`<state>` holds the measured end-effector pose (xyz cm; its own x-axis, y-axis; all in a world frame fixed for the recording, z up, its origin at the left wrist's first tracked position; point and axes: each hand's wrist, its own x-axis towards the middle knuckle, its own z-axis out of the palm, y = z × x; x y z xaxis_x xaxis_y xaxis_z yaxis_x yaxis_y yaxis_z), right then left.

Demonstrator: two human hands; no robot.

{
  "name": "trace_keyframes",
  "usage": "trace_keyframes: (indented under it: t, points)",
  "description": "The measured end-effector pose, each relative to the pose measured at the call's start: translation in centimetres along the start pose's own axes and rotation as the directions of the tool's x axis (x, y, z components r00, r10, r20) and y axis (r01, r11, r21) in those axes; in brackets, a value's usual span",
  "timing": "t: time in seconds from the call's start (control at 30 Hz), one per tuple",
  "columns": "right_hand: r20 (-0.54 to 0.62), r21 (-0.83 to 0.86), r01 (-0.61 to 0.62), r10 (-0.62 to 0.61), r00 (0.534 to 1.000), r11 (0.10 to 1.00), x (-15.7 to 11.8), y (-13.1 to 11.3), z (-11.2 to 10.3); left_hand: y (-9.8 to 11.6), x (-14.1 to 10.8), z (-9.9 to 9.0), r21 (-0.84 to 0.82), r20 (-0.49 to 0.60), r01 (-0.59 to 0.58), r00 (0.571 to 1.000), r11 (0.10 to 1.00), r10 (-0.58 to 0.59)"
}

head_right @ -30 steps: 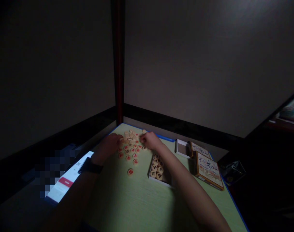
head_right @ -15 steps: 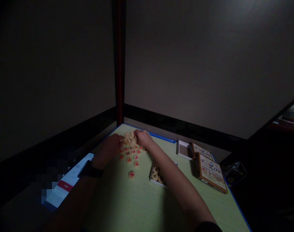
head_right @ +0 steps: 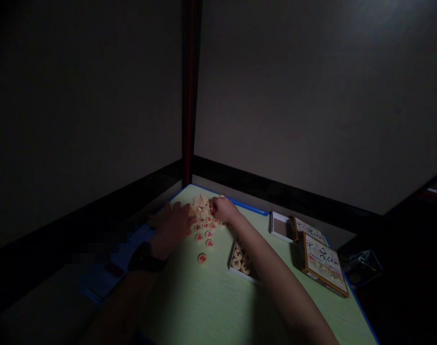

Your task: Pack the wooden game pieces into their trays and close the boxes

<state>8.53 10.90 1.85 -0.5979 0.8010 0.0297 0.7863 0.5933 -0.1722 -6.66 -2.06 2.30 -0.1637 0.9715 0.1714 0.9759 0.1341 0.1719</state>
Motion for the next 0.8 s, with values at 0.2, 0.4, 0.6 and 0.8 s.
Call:
trace_keyframes:
  t: [0.2,0.4,0.6,0.8]
  points:
    - [-0.046,-0.003,-0.01,0.009,0.999,1.0,0.0,0.0,-0.5,-0.3,-2.1,2.5,0.033,-0.144,0.111,0.984,0.993,-0.105]
    - [-0.06,-0.037,0.02,-0.022,0.998,0.999,1.2,-0.4,-0.5,-0.4,-2.3,3.2,0.023,-0.152,0.14,0.979,0.99,-0.135]
    - [-0.035,-0.091,0.037,-0.04,0.999,0.995,3.1,-1.0,-0.7,-0.3,-1.2,1.7,0.061,-0.15,0.047,0.988,0.997,-0.037]
    - [0.054,-0.115,0.116,-0.11,0.992,0.987,4.1,-2.0,-0.3,0.2,2.8,0.5,-0.019,-0.022,-0.055,0.998,0.998,0.054]
